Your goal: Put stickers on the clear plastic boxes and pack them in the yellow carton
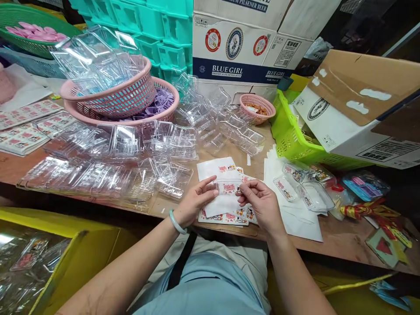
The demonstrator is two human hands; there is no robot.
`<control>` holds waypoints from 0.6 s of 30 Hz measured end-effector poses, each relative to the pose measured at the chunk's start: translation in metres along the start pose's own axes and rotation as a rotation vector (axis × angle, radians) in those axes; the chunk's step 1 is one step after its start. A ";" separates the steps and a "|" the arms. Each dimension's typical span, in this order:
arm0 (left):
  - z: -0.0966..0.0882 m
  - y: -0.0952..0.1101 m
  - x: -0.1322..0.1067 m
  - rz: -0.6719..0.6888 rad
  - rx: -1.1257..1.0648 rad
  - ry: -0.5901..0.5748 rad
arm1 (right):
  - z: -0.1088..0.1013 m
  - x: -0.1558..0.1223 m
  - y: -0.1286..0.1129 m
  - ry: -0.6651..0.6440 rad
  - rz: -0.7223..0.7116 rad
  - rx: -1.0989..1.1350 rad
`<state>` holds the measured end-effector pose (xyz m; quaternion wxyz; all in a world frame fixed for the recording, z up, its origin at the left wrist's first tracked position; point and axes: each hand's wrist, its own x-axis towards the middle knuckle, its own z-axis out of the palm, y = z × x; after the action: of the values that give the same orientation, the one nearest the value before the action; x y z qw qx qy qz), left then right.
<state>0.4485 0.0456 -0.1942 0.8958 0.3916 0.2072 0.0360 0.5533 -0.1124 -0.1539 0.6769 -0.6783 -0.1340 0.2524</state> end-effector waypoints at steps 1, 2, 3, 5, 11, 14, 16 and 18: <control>0.000 0.001 0.000 -0.010 -0.009 -0.004 | 0.001 0.000 0.000 0.011 -0.004 -0.014; 0.000 0.002 0.000 -0.018 -0.017 -0.006 | 0.002 0.000 0.000 0.019 -0.008 -0.028; -0.001 0.002 0.000 -0.024 -0.024 -0.005 | 0.003 0.000 0.001 0.024 -0.011 -0.040; -0.002 0.003 0.000 -0.034 -0.036 -0.005 | 0.005 0.000 0.001 0.026 -0.014 -0.060; -0.006 0.002 0.001 -0.052 -0.075 -0.022 | 0.004 0.001 -0.001 -0.014 0.030 -0.121; -0.007 0.001 0.002 -0.054 -0.081 -0.025 | 0.002 0.002 -0.002 -0.039 0.041 -0.154; -0.008 0.000 0.002 -0.053 -0.077 -0.024 | 0.001 0.003 -0.002 -0.047 0.040 -0.171; -0.008 0.000 0.003 -0.052 -0.071 -0.025 | 0.001 0.004 -0.002 -0.046 0.042 -0.179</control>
<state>0.4476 0.0519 -0.2002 0.9123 0.3543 0.2048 0.0151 0.5559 -0.1092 -0.1529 0.6047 -0.7329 -0.1573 0.2692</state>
